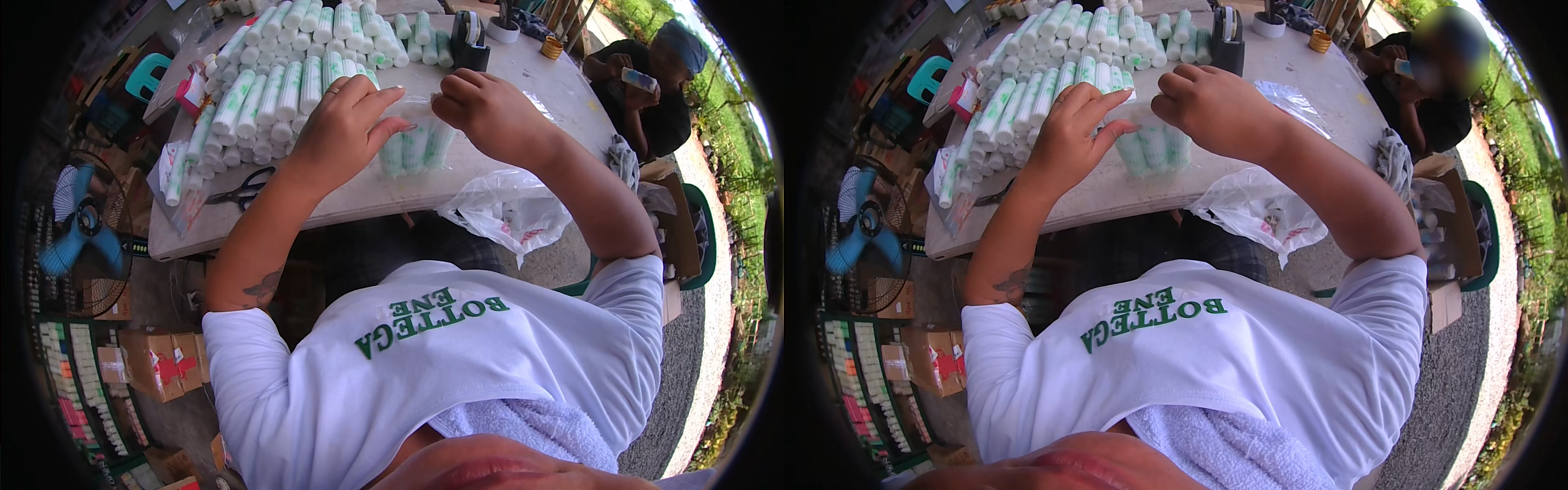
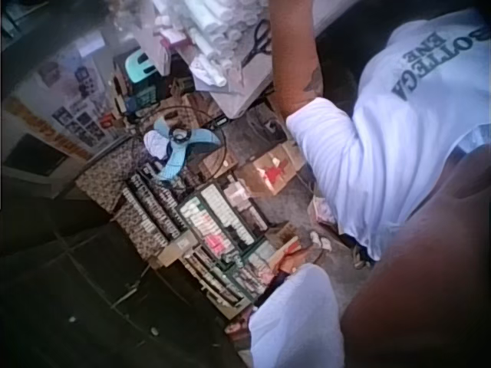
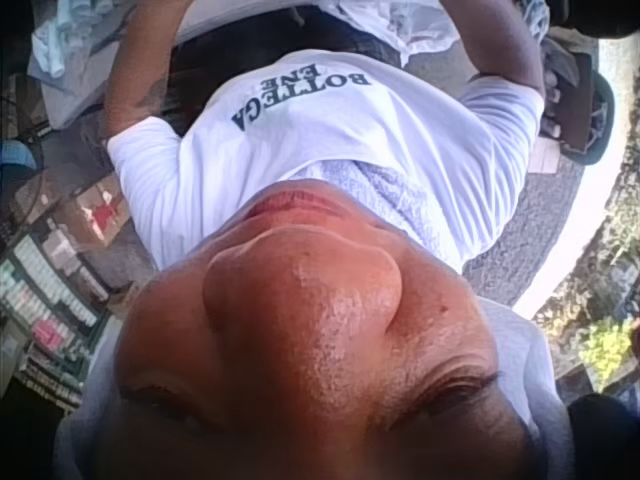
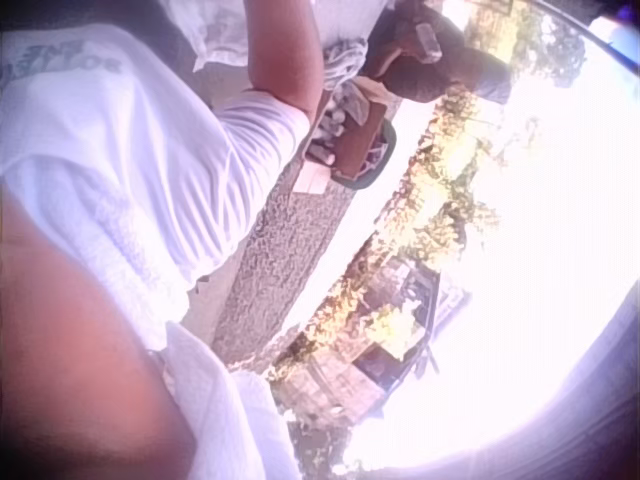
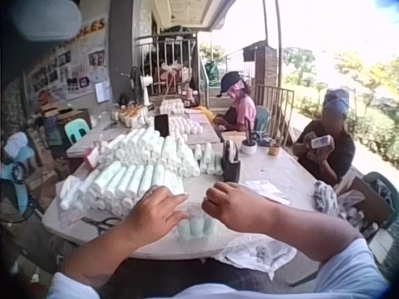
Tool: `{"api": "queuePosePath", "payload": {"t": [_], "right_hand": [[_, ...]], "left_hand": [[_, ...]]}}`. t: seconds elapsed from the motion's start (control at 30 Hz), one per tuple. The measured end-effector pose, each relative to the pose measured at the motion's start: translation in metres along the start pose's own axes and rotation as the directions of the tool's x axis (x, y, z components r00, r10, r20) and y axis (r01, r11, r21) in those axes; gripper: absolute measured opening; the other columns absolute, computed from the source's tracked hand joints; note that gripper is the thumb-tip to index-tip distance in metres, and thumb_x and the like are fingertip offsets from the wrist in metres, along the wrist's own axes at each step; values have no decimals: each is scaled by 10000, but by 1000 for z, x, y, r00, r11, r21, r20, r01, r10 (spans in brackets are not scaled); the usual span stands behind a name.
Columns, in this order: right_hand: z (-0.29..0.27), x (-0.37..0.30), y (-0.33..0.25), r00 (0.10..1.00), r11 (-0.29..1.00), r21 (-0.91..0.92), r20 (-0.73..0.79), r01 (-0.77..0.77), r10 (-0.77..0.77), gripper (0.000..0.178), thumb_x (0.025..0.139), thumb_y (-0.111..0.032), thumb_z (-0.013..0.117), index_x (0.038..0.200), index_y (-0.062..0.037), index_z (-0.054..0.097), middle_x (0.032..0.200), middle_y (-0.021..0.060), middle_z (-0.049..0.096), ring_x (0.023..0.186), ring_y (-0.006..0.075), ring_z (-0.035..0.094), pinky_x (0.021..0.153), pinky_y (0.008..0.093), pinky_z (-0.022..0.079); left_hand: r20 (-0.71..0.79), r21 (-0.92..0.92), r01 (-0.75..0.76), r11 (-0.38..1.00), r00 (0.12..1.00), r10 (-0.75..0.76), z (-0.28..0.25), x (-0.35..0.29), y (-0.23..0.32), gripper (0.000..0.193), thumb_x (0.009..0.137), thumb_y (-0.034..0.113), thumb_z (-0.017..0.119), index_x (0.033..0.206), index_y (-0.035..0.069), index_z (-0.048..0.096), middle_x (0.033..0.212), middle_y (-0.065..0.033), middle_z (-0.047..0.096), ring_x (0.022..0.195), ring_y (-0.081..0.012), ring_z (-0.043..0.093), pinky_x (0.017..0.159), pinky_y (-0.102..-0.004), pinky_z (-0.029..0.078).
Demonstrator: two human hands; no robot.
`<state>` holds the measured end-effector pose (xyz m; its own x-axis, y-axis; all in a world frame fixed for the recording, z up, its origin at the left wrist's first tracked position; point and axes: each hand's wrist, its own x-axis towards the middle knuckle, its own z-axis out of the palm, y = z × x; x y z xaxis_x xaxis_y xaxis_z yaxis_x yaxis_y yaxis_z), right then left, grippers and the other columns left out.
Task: The person packs cylindrical green-and-white candles into clear plastic bags. They place several candles into each bag, seal the bags, and stack the finished packages on the table. Scissors and a tape dispenser are visible but not used.
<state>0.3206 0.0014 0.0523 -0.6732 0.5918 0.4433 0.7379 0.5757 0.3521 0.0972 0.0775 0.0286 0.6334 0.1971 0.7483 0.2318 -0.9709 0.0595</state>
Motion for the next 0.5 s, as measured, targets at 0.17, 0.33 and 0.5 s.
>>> {"api": "queuePosePath", "payload": {"t": [0.17, 0.33, 0.5], "right_hand": [[1, -1, -3, 999, 1000, -2, 18, -27, 27, 273, 743, -65, 610, 1012, -20, 625, 930, 78, 538, 931, 231, 568, 815, 329, 500], [4, -17, -15, 990, 990, 26, 46, -138, 137, 452, 739, -26, 610, 1190, 4, 593, 1035, 93, 566, 972, 252, 562, 864, 344, 485], [10, -25, -34, 978, 981, 4, -77, -195, 195, 369, 779, -45, 582, 1142, 4, 624, 1028, 71, 581, 985, 217, 554, 848, 339, 456]], "left_hand": [[-135, -21, 121, 992, 983, -123, 22, -26, -1, 336, 739, 91, 786, 1053, 44, 677, 941, -81, 609, 914, -245, 603, 801, -355, 497], [-241, -184, 117, 976, 957, -160, 39, -29, -5, 409, 729, 78, 798, 1110, 60, 653, 1124, -113, 613, 1112, -275, 589, 933, -360, 486], [-137, -385, 178, 906, 959, -247, 48, -16, 11, 402, 729, 36, 792, 1107, 62, 656, 1136, -124, 615, 1115, -280, 588, 916, -366, 498]]}}
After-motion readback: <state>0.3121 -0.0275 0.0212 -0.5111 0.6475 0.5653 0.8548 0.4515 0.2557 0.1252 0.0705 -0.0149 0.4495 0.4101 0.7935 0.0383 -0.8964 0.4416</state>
